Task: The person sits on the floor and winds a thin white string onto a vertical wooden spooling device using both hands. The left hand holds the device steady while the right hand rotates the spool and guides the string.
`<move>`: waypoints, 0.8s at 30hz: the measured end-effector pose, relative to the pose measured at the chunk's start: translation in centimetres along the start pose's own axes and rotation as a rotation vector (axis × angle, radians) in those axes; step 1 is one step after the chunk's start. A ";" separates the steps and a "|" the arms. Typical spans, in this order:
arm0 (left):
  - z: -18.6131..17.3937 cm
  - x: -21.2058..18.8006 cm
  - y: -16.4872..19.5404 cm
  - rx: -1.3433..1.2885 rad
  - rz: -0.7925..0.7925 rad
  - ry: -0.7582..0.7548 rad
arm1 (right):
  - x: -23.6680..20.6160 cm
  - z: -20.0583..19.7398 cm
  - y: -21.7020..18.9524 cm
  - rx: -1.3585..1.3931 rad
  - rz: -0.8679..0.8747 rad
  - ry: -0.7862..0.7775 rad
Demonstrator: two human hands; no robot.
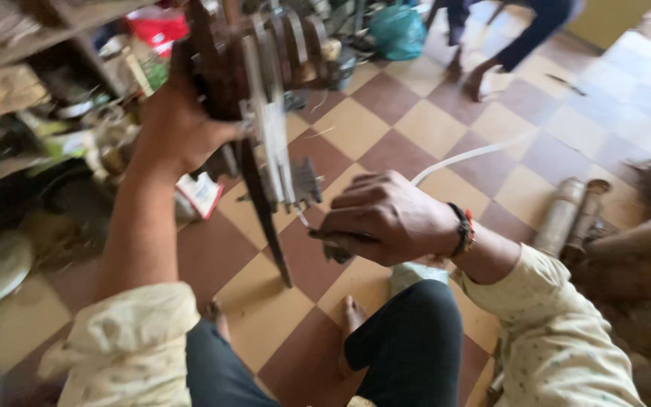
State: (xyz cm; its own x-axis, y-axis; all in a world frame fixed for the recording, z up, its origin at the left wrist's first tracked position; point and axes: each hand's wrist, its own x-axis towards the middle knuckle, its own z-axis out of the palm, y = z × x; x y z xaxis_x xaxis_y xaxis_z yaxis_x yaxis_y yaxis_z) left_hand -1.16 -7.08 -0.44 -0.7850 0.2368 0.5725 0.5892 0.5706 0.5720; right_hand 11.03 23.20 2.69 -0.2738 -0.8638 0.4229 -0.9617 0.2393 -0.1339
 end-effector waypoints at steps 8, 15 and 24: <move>-0.6 0.1 4.8 -0.017 -0.007 0.006 | 5.2 -8.5 0.6 -0.531 -0.142 0.071; -0.3 -0.3 2.6 0.026 -0.010 0.040 | 6.8 -9.0 1.7 -0.757 -0.248 0.110; -1.1 -0.5 2.3 0.058 0.044 0.065 | 9.0 -10.3 4.8 -0.745 -0.126 0.121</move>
State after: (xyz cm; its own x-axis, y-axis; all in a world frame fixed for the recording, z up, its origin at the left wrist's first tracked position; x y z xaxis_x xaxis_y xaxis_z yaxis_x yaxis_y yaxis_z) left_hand 0.84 -6.77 1.27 -0.7437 0.2119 0.6340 0.6089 0.6061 0.5117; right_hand 3.76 21.18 15.09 -0.1201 -0.8602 0.4956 -0.7295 0.4151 0.5436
